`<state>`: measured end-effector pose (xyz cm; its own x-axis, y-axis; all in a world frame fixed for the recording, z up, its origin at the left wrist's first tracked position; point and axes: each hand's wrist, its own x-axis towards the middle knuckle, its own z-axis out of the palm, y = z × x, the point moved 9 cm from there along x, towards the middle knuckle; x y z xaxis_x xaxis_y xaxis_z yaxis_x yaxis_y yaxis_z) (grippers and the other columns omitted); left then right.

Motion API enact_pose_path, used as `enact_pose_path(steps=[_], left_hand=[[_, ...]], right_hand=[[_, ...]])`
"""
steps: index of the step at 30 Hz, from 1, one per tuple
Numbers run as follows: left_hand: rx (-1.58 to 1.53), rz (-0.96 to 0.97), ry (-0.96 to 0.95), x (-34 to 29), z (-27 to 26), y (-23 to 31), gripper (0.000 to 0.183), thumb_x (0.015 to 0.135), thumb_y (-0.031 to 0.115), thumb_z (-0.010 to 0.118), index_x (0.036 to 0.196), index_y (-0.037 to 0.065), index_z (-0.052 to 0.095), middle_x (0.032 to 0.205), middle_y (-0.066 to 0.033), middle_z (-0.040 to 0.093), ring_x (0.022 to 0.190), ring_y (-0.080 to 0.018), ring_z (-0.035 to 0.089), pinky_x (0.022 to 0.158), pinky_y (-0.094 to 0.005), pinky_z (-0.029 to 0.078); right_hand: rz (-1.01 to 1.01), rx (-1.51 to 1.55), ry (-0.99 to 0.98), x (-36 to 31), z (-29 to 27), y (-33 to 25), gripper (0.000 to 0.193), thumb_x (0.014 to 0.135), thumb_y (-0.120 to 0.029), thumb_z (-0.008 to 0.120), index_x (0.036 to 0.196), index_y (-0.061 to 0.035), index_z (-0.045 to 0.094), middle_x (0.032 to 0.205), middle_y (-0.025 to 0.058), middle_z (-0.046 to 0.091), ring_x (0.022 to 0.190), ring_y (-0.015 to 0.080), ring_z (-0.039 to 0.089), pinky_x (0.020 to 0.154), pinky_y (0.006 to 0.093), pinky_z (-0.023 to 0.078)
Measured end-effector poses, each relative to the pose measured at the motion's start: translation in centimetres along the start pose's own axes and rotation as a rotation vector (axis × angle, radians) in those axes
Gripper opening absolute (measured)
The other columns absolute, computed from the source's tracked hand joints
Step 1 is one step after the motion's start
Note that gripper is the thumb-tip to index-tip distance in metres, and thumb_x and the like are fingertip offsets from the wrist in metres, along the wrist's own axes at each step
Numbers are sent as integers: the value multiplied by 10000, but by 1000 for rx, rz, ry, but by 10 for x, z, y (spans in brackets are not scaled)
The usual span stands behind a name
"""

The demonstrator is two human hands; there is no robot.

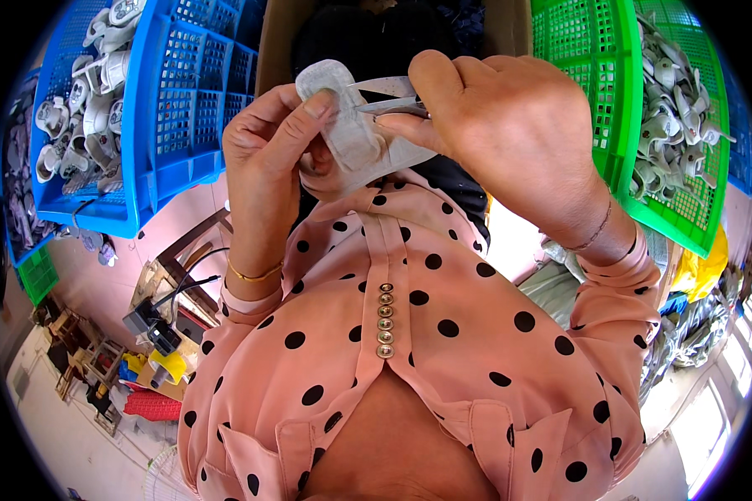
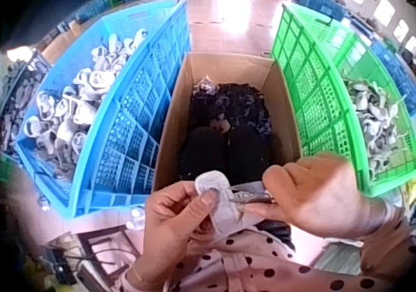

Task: The person sits on the floor in a factory setting and uses scissors to trim loose threads and excess fabric from the edges of small grey slippers. They handle the slippers one at a time, picking them from a blue crate and placing them into a green crate after trimming.

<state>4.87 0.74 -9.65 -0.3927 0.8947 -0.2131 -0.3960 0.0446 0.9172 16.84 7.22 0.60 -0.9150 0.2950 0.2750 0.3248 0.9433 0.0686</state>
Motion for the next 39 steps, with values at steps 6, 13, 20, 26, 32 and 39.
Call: enact_pose_path(steps=[6, 13, 20, 26, 32, 39], left_hand=[[-85, -25, 1, 0, 1, -4, 134, 876, 136, 704, 837, 14, 665, 608, 3, 601, 496, -13, 510, 457, -152, 383], [-49, 0, 1, 3, 1, 7, 184, 883, 136, 697, 750, 45, 610, 601, 8, 590, 488, -11, 504, 453, -145, 376], [-101, -119, -8, -4, 0, -9, 207, 892, 167, 692, 745, 61, 592, 583, 37, 553, 464, -11, 469, 434, -152, 352], [-144, -367, 11, -28, -7, -47, 209, 915, 208, 658, 785, 64, 582, 614, 27, 549, 485, -20, 466, 417, -161, 342], [-181, -472, 73, -49, -13, -88, 145, 928, 194, 618, 863, 64, 614, 656, 36, 597, 438, 2, 445, 382, -145, 318], [-211, -428, 39, -44, -16, -83, 139, 943, 181, 603, 886, 56, 585, 685, -6, 596, 486, -26, 473, 429, -151, 345]], right_hand=[[167, 272, 22, -8, 23, 11, 399, 778, -440, 706, 728, -91, 519, 565, 33, 511, 492, 180, 539, 455, 294, 415], [500, 1226, -212, -21, 75, 18, 426, 956, -392, 572, 822, 12, 602, 585, 34, 438, 547, 83, 379, 487, 253, 358], [579, 1390, -290, -32, 90, 7, 430, 971, -386, 552, 820, 13, 608, 638, -18, 457, 609, 46, 385, 521, 225, 353], [842, 1644, -416, -65, 120, -23, 409, 973, -394, 549, 858, -9, 624, 686, -37, 506, 652, 34, 420, 564, 200, 365], [877, 1471, -212, -91, 139, -22, 405, 995, -410, 483, 831, -45, 549, 639, -44, 440, 587, 44, 371, 529, 227, 314], [612, 1009, 8, -53, 75, 32, 392, 947, -415, 556, 784, -60, 525, 562, -5, 450, 457, 128, 376, 444, 252, 299]])
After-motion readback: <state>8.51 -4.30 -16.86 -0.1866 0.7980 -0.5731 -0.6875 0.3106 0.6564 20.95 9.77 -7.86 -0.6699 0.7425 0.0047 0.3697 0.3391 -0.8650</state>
